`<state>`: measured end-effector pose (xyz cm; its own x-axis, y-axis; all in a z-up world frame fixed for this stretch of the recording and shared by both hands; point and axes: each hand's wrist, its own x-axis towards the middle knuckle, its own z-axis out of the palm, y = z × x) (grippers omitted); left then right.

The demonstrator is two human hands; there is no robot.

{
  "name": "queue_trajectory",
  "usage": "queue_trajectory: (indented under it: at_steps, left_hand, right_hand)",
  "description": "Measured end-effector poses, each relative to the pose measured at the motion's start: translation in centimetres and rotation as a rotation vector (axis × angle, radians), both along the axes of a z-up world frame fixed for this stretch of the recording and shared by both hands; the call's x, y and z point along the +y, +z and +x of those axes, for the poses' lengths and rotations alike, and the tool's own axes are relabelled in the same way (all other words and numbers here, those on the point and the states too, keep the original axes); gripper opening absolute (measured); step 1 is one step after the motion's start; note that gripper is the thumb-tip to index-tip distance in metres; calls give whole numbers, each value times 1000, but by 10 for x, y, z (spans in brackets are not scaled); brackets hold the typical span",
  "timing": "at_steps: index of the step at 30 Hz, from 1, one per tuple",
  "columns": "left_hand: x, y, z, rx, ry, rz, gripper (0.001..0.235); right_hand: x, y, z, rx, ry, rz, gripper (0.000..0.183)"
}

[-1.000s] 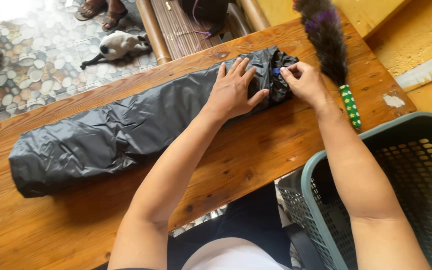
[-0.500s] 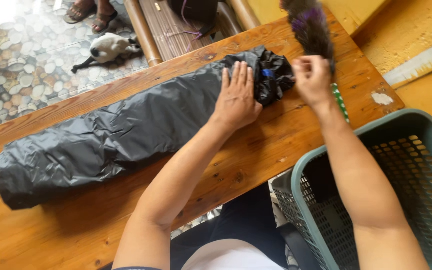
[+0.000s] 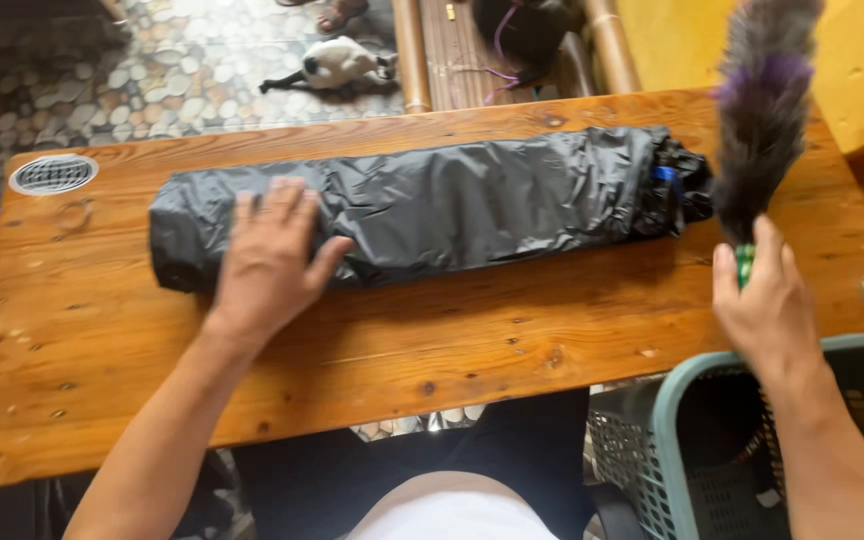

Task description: The person zips a small black pouch and places it into a basket. They then retrieve a large black plastic bag, unfold it on a wooden table, and use a feather duster to wipe the surface. Finally, they fold the bag into a compact roll.

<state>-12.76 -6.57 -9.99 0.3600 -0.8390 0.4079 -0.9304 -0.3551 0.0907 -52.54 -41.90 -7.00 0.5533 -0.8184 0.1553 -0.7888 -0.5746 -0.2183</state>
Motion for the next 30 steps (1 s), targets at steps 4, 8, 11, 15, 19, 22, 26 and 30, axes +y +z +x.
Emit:
queue_trajectory:
  at_steps: [4,8,11,15,19,22,26,30]
  left_hand:
    - [85,-10,49,57,178,-11,73]
    - [108,-37,66,358,227,-16,74]
    - [114,-67,69,403,192,-83,72]
    - [117,-73,74,437,187,-153,61]
    - [116,-68,76,464,199,-275,54]
    - [115,-80,81,505,216,-243,55]
    - [119,-91,81,353,247,-353,54]
    - [114,-92,83,387,355,-227,60]
  right_hand:
    - [109,43,23,246,21,247,68]
    - [192,37,63,334,-93,517,68]
    - [245,-11,67,375,166,611,76]
    - [280,-9,104,3,695,709,68]
    - [314,18,153,204,287,874,77]
    - [328,2,146,89,617,934,65]
    - [321,6,150,-182,602,935,67]
    - [319,0,147,-8,543,827,67]
